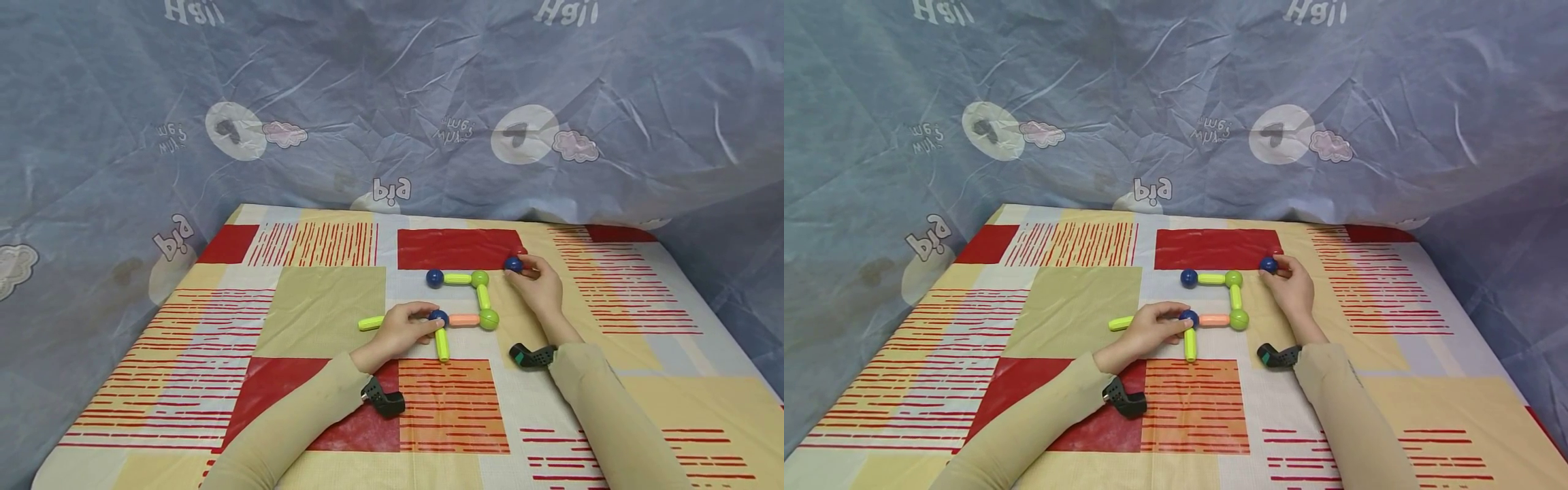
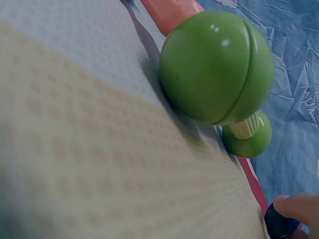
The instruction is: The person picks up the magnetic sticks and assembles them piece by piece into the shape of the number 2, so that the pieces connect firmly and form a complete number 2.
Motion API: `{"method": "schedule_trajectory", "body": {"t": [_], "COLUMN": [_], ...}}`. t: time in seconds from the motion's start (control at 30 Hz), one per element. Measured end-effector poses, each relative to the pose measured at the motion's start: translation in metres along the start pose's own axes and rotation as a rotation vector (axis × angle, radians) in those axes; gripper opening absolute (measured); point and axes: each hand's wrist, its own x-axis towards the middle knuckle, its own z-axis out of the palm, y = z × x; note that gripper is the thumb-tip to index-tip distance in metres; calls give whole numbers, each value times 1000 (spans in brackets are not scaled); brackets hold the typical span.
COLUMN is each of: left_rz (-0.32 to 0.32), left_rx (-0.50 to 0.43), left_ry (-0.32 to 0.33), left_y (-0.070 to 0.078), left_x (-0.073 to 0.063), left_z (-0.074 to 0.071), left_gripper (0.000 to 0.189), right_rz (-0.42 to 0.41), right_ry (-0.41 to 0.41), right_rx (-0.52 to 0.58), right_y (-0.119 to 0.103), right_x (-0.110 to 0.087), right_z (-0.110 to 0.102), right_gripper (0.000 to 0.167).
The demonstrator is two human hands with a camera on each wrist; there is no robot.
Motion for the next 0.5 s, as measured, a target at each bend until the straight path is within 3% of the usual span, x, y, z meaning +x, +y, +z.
{"method": "schedule_trajectory", "body": {"t": [0.5], "left_rz": [5], "left_rx": [10], "left_ry": [14], "left_y": [-4], "left_x": [1], "left_z": [1], "left_gripper": [34], "right_rz": [24], "right_ry": [10], "right_rx": [-45], "right_y": [-4], "right_x": [-2], "right_z": [0], "right_gripper": [46]}}
